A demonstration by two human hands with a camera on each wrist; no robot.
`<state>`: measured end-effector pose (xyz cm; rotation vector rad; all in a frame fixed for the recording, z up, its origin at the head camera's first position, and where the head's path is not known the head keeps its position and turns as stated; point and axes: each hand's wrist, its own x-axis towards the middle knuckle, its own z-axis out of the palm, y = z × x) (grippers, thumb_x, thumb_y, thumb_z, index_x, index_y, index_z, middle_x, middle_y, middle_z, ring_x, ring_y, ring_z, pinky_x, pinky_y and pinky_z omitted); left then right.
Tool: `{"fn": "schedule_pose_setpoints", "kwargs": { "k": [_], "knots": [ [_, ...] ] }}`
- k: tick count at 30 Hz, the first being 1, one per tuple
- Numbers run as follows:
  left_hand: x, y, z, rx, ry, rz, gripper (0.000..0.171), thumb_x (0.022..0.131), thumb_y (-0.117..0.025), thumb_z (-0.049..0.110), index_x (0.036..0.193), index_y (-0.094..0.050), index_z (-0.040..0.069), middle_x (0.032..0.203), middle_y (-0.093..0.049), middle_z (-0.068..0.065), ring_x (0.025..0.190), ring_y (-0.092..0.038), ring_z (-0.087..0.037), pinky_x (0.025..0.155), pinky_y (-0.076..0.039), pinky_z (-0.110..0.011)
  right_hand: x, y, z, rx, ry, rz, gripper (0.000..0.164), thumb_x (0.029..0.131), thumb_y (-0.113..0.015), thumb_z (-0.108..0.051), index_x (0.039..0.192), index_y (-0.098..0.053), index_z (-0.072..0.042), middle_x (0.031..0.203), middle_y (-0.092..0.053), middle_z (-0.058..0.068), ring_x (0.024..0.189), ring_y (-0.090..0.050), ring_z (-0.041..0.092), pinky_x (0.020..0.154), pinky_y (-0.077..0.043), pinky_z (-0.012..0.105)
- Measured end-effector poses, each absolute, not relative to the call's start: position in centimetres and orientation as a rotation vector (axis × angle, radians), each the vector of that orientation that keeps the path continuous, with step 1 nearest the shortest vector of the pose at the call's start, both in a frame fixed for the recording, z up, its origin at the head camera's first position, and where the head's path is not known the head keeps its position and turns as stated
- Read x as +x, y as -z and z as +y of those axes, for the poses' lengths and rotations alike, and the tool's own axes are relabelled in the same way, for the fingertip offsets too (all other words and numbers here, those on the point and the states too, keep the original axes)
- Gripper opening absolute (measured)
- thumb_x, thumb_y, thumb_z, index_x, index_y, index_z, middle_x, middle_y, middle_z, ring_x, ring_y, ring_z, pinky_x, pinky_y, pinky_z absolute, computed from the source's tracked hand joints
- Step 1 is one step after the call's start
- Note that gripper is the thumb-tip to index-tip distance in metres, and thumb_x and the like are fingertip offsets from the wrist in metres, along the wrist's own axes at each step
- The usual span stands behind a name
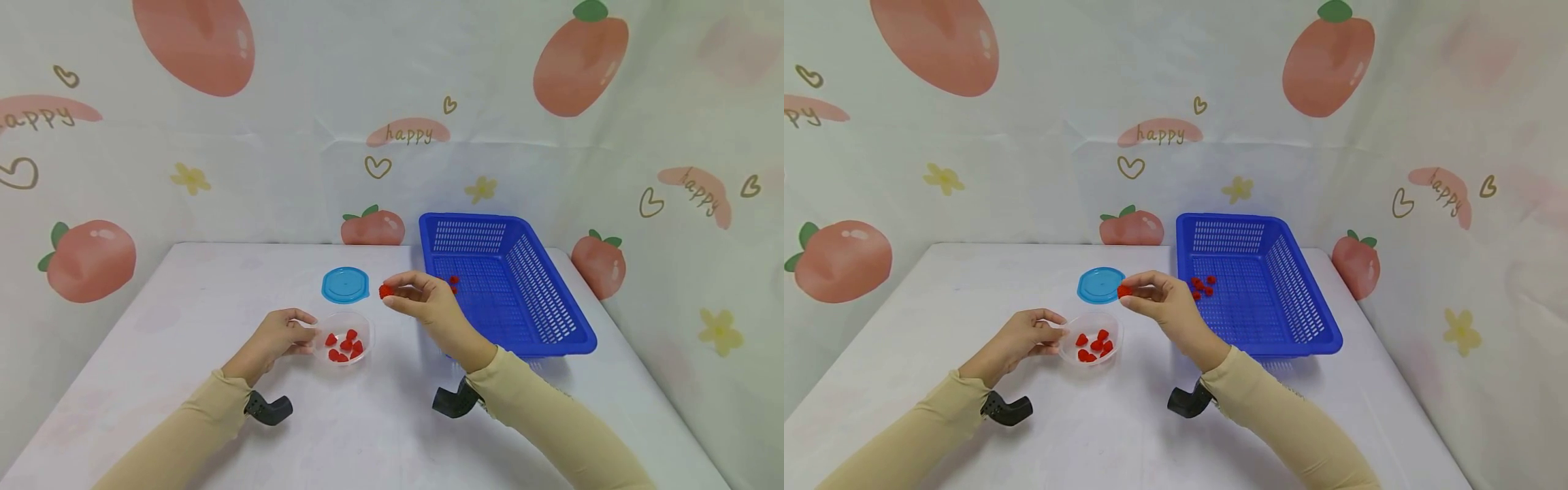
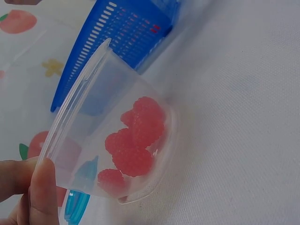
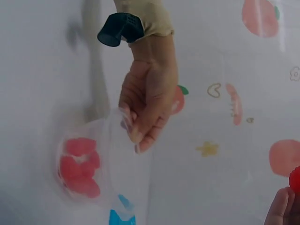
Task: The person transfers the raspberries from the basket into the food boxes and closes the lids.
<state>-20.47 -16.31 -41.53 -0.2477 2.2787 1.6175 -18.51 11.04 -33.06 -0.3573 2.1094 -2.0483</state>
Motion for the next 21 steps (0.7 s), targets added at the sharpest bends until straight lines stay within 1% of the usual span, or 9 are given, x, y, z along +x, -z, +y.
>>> {"fn": "schedule_pose_setpoints", "kwargs": {
  "k": [4, 11, 17, 21],
  "knots": [
    [-20.4, 41.3, -16.3, -0.243, -1.612, 2.281, 0.035, 0.09, -0.067, 0.011, 0.12, -0.054, -0.003, 0.082, -0.064, -0.007, 0.067, -0.059, -0.014, 0.063, -0.057, -0.022, -18.2, 34.3, 10.2, -0.353, 2.025, 2.084, 0.026, 0.087, -0.07, -0.007, 0.112, -0.065, -0.002, 0.108, -0.067, 0.006, 0.1, -0.066, 0.016, 0.094, -0.053, 0.031],
    [-20.3, 41.2, -16.3, -0.237, -1.604, 2.287, 0.037, 0.09, -0.067, 0.012, 0.121, -0.054, -0.003, 0.083, -0.064, -0.007, 0.067, -0.059, -0.015, 0.063, -0.057, -0.022, -18.0, 36.5, 9.1, -0.355, 1.941, 2.093, 0.028, 0.087, -0.071, -0.008, 0.113, -0.064, -0.001, 0.111, -0.068, 0.01, 0.099, -0.066, 0.017, 0.094, -0.054, 0.032],
    [-20.4, 41.2, -16.3, -0.246, -1.606, 2.282, 0.036, 0.09, -0.066, 0.012, 0.121, -0.054, -0.003, 0.083, -0.064, -0.008, 0.068, -0.059, -0.015, 0.063, -0.057, -0.022, -18.5, 38.4, 8.6, -0.302, 1.924, 2.11, 0.027, 0.086, -0.072, -0.008, 0.112, -0.066, -0.001, 0.109, -0.069, 0.011, 0.094, -0.066, 0.016, 0.09, -0.055, 0.03],
    [-20.2, 41.2, -16.3, -0.236, -1.61, 2.273, 0.037, 0.09, -0.067, 0.011, 0.122, -0.054, -0.004, 0.085, -0.064, -0.01, 0.068, -0.058, -0.014, 0.063, -0.057, -0.022, -18.7, 39.6, 8.5, -0.291, 1.906, 2.124, 0.027, 0.086, -0.072, -0.009, 0.111, -0.066, -0.001, 0.11, -0.068, 0.011, 0.095, -0.066, 0.015, 0.089, -0.056, 0.029]
  ]
}}
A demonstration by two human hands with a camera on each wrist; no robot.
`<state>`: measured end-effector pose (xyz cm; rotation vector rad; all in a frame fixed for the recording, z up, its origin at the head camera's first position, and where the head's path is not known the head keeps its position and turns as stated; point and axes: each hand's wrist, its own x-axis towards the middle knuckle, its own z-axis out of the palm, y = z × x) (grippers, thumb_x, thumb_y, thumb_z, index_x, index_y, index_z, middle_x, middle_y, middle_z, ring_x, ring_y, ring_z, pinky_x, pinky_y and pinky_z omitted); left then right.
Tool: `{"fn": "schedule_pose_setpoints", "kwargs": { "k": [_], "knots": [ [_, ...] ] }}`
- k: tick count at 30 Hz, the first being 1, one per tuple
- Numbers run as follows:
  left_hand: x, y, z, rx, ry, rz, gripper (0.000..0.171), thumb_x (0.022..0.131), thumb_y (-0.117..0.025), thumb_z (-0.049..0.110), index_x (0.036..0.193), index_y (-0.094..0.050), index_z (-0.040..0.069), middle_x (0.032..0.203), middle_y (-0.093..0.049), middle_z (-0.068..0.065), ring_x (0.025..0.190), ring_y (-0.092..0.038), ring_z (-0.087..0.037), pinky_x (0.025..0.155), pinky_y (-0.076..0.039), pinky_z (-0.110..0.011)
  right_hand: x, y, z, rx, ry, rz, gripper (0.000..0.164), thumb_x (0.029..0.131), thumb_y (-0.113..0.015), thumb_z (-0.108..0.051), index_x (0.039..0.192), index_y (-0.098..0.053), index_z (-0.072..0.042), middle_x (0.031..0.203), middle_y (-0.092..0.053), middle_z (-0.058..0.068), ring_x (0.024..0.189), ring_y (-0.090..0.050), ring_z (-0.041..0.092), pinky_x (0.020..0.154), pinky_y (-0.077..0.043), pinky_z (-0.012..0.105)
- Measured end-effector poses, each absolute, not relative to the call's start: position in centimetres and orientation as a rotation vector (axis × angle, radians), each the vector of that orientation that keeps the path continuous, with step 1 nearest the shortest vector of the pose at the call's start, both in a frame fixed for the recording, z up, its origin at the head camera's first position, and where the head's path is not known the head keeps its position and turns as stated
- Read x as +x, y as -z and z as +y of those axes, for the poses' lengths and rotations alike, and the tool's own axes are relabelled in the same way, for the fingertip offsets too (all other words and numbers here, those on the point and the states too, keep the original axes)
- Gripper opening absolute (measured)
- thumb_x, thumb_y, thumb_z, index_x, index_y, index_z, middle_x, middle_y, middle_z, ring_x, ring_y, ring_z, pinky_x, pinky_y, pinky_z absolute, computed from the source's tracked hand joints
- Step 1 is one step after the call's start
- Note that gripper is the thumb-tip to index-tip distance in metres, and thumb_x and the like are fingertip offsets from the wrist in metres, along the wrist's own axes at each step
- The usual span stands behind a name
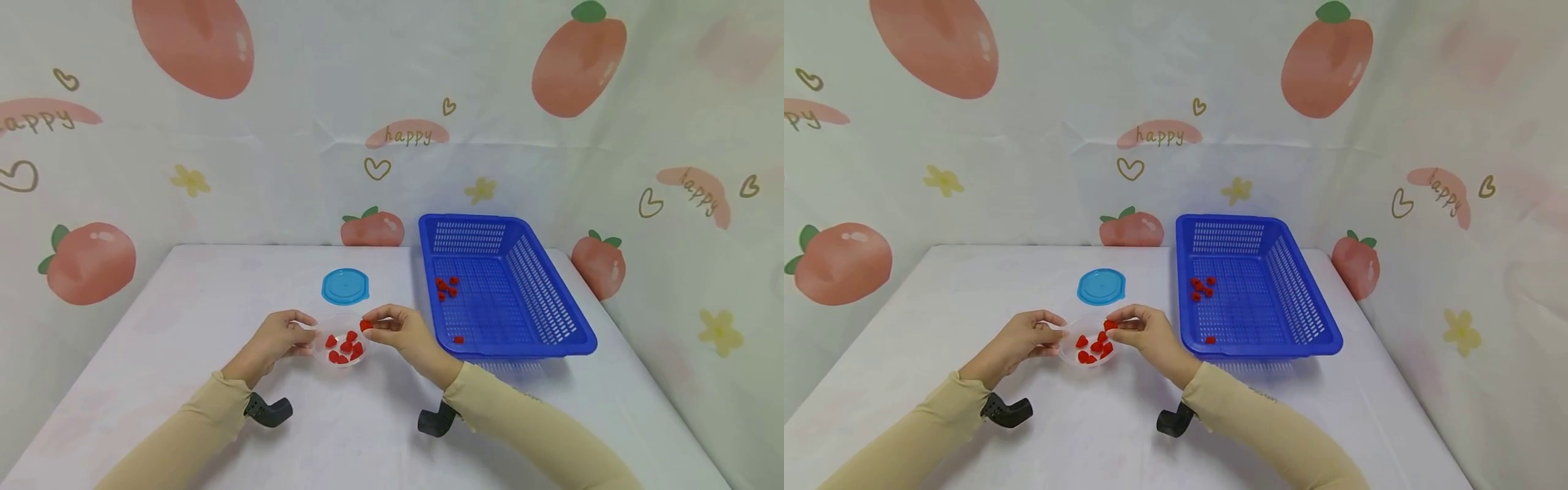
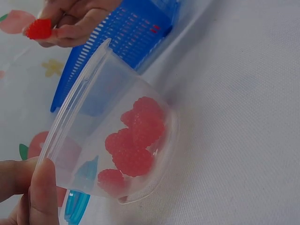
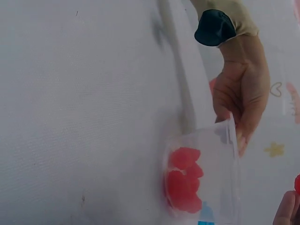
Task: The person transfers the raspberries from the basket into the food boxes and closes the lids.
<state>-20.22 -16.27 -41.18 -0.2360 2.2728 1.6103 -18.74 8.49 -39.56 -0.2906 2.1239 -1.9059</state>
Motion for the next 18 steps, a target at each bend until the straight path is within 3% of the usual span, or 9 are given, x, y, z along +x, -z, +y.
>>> {"fn": "schedule_pose_setpoints", "kwargs": {
  "k": [18],
  "knots": [
    [-20.3, 41.3, -16.1, -0.264, -1.6, 2.278, 0.035, 0.091, -0.065, 0.012, 0.121, -0.055, -0.003, 0.085, -0.063, -0.011, 0.066, -0.059, -0.016, 0.063, -0.056, -0.021, -18.9, 40.8, 8.1, -0.234, 1.846, 2.181, 0.026, 0.086, -0.073, -0.012, 0.111, -0.068, -0.004, 0.11, -0.068, 0.008, 0.094, -0.064, 0.014, 0.089, -0.056, 0.029]
  ]
}}
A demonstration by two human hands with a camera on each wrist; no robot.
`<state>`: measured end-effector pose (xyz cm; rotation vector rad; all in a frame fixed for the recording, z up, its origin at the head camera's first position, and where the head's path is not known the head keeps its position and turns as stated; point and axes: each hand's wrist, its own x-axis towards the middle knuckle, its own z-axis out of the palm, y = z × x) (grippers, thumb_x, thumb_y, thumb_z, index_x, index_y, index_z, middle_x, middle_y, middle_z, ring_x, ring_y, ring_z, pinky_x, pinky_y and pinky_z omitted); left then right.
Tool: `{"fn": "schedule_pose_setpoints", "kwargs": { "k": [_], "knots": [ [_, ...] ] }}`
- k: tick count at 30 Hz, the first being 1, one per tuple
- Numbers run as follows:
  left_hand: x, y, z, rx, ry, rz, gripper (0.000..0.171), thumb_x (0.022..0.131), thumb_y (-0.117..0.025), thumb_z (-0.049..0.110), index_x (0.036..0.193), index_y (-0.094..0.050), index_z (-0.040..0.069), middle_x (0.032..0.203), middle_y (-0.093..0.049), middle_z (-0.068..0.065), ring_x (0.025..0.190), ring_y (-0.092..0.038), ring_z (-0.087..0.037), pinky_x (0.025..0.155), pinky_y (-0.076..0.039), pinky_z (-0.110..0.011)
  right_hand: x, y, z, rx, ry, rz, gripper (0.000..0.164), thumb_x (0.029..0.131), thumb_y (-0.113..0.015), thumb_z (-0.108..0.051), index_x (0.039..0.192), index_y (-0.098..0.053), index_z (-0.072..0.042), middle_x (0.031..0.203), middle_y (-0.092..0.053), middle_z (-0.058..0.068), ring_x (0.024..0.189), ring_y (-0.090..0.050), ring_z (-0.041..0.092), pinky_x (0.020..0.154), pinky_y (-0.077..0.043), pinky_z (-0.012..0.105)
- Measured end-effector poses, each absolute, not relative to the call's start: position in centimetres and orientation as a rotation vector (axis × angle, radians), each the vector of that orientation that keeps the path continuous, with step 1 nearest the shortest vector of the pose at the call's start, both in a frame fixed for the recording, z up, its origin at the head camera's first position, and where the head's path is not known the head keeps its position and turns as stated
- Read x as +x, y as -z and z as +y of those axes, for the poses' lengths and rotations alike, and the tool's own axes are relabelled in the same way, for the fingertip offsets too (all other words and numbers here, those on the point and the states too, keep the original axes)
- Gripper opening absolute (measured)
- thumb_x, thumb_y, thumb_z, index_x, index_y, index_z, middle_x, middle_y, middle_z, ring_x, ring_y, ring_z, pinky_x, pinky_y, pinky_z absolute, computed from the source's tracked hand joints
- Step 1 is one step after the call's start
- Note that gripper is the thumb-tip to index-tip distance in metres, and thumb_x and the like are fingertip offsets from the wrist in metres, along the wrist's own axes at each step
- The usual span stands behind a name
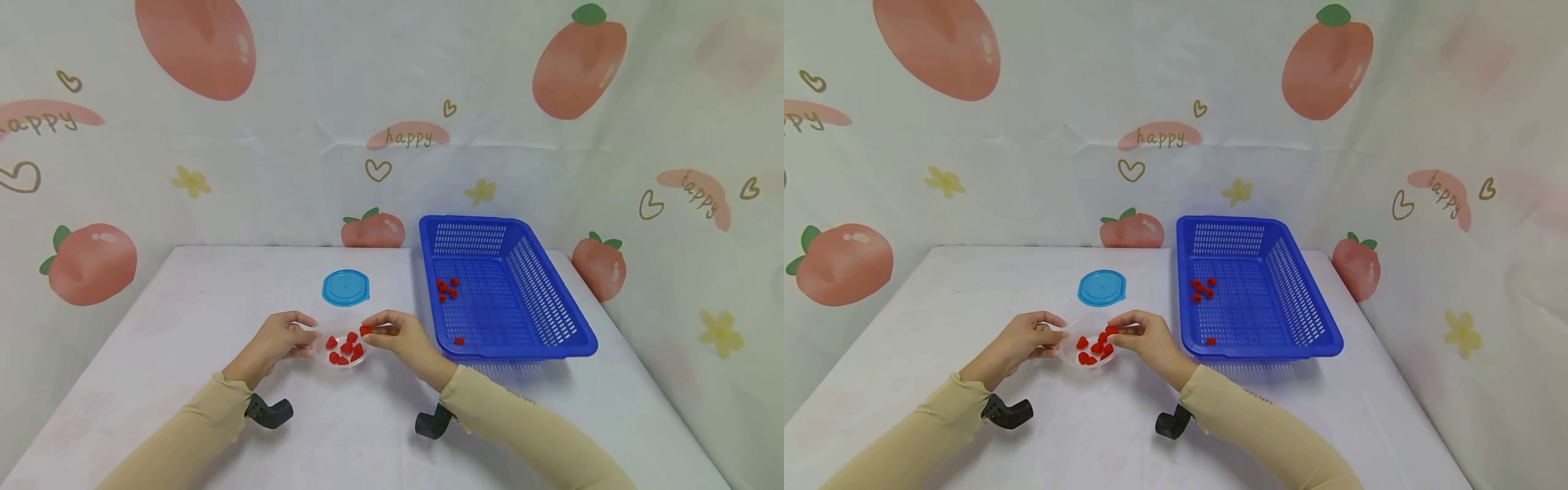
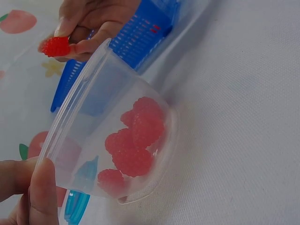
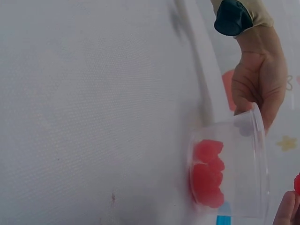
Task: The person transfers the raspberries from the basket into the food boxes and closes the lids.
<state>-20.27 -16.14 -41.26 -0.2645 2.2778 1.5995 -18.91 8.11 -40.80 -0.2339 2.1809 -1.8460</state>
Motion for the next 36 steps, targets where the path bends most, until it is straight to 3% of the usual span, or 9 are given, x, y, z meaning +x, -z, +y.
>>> {"fn": "schedule_pose_setpoints", "kwargs": {
  "k": [23, 36],
  "knots": [
    [-20.28, 41.22, -16.06, -0.269, -1.595, 2.285, 0.036, 0.091, -0.065, 0.012, 0.122, -0.055, -0.003, 0.084, -0.063, -0.01, 0.067, -0.059, -0.016, 0.063, -0.056, -0.022, -19.4, 41.59, 7.81, -0.261, 1.815, 2.193, 0.024, 0.083, -0.073, -0.003, 0.107, -0.069, -0.002, 0.103, -0.069, 0.008, 0.087, -0.065, 0.014, 0.083, -0.058, 0.028],
    [-20.33, 41.33, -16.17, -0.255, -1.598, 2.289, 0.036, 0.091, -0.065, 0.012, 0.122, -0.054, -0.003, 0.086, -0.064, -0.011, 0.067, -0.058, -0.016, 0.063, -0.056, -0.021, -19.4, 41.25, 7.88, -0.296, 1.821, 2.148, 0.031, 0.084, -0.07, 0.001, 0.113, -0.062, 0.009, 0.115, -0.062, 0.027, 0.089, -0.065, 0.012, 0.086, -0.057, 0.03]
  ]
}}
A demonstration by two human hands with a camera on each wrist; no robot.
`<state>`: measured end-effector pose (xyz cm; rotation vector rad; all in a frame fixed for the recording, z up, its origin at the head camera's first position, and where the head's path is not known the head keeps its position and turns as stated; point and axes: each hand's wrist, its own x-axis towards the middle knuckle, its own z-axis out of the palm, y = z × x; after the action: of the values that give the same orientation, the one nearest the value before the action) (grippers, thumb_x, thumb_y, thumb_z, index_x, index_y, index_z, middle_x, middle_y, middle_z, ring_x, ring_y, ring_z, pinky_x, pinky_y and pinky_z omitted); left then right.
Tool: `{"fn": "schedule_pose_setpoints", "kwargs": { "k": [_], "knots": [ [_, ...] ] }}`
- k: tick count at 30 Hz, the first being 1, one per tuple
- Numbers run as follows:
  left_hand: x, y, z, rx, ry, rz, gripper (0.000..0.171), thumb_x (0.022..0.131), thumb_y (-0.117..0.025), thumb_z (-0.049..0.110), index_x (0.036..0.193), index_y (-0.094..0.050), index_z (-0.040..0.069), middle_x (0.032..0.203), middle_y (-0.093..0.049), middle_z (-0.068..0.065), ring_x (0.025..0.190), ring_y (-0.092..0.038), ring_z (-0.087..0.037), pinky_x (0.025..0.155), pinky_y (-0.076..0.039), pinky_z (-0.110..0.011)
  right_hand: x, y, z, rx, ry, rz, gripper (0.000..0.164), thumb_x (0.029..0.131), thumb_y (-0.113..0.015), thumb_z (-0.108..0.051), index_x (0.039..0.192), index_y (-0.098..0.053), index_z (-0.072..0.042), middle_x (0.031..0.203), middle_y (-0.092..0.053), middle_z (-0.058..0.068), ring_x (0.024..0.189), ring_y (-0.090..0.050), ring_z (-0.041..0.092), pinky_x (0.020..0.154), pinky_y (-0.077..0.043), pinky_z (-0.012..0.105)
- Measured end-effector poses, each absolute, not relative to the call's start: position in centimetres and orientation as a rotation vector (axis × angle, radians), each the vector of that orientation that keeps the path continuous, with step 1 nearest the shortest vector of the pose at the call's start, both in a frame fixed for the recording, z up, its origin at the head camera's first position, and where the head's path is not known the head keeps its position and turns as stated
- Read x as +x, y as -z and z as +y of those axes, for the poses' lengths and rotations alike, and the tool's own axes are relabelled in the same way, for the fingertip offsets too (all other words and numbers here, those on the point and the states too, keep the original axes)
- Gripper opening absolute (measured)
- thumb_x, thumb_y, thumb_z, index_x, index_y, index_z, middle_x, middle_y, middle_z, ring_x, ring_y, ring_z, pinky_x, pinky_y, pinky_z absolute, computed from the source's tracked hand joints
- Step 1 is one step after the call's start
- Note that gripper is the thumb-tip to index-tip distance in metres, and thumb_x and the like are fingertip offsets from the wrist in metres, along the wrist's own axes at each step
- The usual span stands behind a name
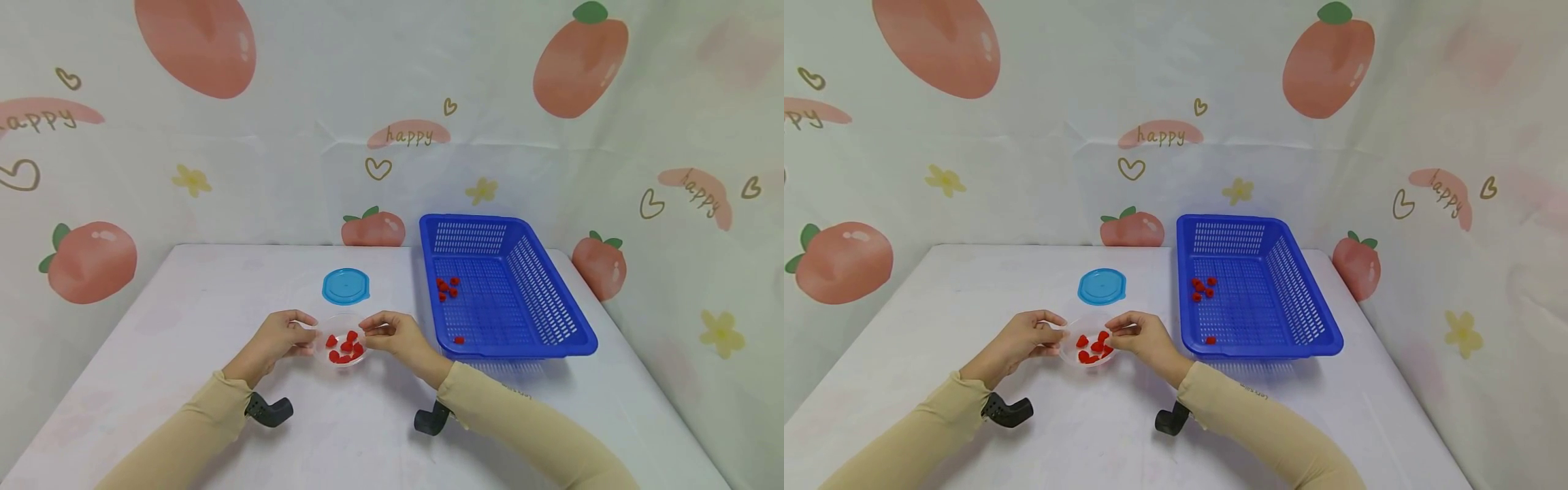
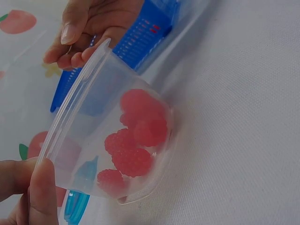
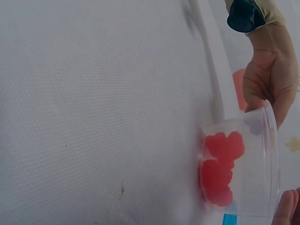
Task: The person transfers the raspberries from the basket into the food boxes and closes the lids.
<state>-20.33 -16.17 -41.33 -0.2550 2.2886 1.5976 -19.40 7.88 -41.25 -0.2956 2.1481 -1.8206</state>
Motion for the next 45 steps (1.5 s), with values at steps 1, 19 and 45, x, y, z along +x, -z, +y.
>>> {"fn": "schedule_pose_setpoints", "kwargs": {
  "k": [1, 19, 45],
  "knots": [
    [-20.3, 41.3, -16.2, -0.25, -1.599, 2.288, 0.036, 0.091, -0.065, 0.012, 0.122, -0.054, -0.004, 0.087, -0.065, -0.012, 0.067, -0.058, -0.016, 0.063, -0.057, -0.021, -19.4, 41.3, 7.9, -0.297, 1.821, 2.149, 0.031, 0.084, -0.07, 0.001, 0.113, -0.062, 0.009, 0.114, -0.062, 0.027, 0.089, -0.065, 0.012, 0.086, -0.057, 0.029],
    [-20.3, 41.4, -16.2, -0.259, -1.598, 2.286, 0.035, 0.091, -0.065, 0.012, 0.121, -0.055, -0.003, 0.086, -0.064, -0.012, 0.067, -0.058, -0.016, 0.063, -0.056, -0.022, -18.2, 39.7, 8.4, -0.326, 1.818, 2.154, 0.028, 0.087, -0.07, -0.007, 0.113, -0.065, 0.003, 0.112, -0.064, 0.023, 0.088, -0.064, 0.013, 0.087, -0.056, 0.029],
    [-20.4, 41.4, -16.2, -0.271, -1.592, 2.286, 0.035, 0.09, -0.067, 0.013, 0.12, -0.055, -0.002, 0.086, -0.065, -0.01, 0.066, -0.059, -0.016, 0.063, -0.057, -0.022, -28.5, 30.6, 21.4, -0.218, 1.788, 2.557, 0.036, 0.093, -0.066, -0.027, 0.121, -0.059, -0.007, 0.112, -0.059, -0.001, 0.107, -0.058, 0.016, 0.099, -0.048, 0.034]
  ]
}}
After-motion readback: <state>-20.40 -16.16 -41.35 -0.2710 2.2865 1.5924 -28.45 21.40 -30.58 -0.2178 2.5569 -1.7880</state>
